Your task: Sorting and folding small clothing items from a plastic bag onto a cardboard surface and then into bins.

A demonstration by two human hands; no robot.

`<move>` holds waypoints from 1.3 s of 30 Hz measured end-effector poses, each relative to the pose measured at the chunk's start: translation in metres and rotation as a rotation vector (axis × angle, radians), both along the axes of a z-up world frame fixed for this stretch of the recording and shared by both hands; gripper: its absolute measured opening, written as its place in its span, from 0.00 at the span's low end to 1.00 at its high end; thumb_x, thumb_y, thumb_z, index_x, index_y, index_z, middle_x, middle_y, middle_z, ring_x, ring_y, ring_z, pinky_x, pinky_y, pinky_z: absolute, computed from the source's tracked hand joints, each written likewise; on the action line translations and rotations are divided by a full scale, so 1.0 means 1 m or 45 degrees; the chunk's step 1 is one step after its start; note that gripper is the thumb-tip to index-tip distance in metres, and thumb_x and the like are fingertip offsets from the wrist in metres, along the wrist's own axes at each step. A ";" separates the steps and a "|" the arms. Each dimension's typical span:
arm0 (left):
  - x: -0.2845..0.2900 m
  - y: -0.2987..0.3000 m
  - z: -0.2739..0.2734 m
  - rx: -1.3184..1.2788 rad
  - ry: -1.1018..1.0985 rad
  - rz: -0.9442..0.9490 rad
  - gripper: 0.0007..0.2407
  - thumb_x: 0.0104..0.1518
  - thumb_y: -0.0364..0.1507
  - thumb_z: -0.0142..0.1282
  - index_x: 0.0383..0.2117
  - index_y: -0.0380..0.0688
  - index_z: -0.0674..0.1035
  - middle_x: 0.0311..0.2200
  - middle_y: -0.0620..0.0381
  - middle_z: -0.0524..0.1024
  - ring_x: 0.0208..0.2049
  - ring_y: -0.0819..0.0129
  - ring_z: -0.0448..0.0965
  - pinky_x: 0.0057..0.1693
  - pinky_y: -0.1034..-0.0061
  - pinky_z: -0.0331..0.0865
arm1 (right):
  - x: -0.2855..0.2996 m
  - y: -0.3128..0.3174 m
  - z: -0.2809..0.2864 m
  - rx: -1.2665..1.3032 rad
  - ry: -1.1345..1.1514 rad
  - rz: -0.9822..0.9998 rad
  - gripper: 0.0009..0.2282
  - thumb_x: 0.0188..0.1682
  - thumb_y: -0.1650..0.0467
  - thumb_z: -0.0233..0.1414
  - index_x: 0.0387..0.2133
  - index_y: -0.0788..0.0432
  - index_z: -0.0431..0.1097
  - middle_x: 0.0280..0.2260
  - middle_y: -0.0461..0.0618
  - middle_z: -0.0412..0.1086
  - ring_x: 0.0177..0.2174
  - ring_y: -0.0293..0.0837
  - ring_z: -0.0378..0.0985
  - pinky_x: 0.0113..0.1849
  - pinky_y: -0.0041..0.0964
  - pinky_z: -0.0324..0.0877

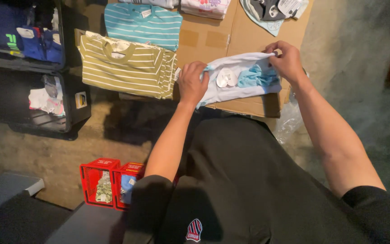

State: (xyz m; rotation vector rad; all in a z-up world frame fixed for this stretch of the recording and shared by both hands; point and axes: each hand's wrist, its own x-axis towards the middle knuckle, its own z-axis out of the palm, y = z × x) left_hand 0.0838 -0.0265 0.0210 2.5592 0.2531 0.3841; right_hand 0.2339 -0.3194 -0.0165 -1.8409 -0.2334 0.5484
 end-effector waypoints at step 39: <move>-0.015 -0.021 -0.077 0.524 0.146 -0.679 0.22 0.65 0.37 0.52 0.66 0.57 0.68 0.68 0.48 0.61 0.70 0.37 0.54 0.68 0.47 0.57 | -0.082 -0.024 -0.007 -1.000 -0.996 0.224 0.14 0.57 0.60 0.55 0.51 0.53 0.74 0.45 0.54 0.66 0.47 0.56 0.69 0.43 0.51 0.72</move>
